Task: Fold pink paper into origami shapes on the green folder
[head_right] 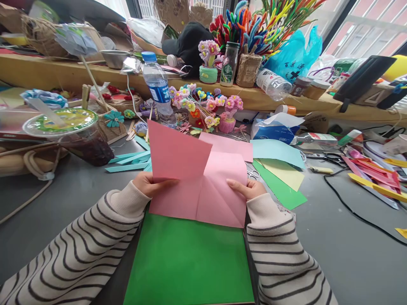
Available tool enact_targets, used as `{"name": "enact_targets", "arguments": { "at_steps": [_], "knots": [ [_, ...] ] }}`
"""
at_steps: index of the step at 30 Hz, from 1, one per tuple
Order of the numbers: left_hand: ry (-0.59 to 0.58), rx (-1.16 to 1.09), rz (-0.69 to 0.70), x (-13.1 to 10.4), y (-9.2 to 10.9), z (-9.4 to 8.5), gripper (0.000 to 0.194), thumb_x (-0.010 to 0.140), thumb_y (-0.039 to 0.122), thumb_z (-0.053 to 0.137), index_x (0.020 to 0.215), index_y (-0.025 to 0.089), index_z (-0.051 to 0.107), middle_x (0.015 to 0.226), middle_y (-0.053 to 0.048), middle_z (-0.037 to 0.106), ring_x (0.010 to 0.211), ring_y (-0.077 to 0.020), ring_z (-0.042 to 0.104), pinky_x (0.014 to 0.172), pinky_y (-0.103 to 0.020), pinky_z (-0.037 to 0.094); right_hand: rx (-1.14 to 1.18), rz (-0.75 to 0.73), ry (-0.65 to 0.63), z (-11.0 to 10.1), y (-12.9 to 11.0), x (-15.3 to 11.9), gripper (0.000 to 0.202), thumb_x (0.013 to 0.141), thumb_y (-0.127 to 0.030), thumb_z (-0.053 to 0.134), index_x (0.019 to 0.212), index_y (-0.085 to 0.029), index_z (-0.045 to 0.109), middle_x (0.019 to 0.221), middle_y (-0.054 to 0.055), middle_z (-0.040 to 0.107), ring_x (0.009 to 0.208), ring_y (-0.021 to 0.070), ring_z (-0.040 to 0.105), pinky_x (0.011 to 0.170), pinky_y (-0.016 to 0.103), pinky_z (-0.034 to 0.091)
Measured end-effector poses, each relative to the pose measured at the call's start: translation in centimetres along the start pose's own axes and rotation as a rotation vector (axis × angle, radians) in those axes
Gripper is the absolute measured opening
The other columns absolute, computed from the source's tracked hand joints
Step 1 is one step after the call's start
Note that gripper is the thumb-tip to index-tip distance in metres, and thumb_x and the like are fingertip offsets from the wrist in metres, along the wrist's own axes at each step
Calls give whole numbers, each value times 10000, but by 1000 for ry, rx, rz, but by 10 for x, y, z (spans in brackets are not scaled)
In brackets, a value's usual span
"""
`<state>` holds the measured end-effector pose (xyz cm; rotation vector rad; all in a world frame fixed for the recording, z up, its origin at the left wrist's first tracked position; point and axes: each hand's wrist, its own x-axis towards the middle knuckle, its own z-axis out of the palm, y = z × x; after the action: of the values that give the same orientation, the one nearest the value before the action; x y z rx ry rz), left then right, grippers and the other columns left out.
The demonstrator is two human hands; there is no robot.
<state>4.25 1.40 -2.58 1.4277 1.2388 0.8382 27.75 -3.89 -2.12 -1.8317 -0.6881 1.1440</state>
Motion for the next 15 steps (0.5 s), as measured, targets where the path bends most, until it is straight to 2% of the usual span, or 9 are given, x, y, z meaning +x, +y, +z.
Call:
{"name": "enact_targets", "arguments": {
  "at_steps": [3,10,15],
  "knots": [
    [-10,-19,24,-1,-1,1,280,538,347,652,710,126,664,713,-79,669,670,-231,610,616,-355,506,-12,29,-10,-1,1,1,252,430,-378,701,546,-162,641,469,8,606,416,131,515,407,251,392],
    [27,-36,117,-3,1,1,232,541,332,638,690,155,667,726,-50,673,745,-235,606,663,-333,510,24,37,-69,-4,4,5,221,445,-352,705,590,-194,651,549,-1,638,491,141,562,479,246,446],
    [-34,-13,99,9,-9,-4,271,498,373,636,643,146,669,671,-70,670,712,-250,612,618,-342,520,89,38,-90,-2,3,4,191,463,-321,702,586,-185,648,601,10,656,531,142,579,521,241,460]
  ]
}}
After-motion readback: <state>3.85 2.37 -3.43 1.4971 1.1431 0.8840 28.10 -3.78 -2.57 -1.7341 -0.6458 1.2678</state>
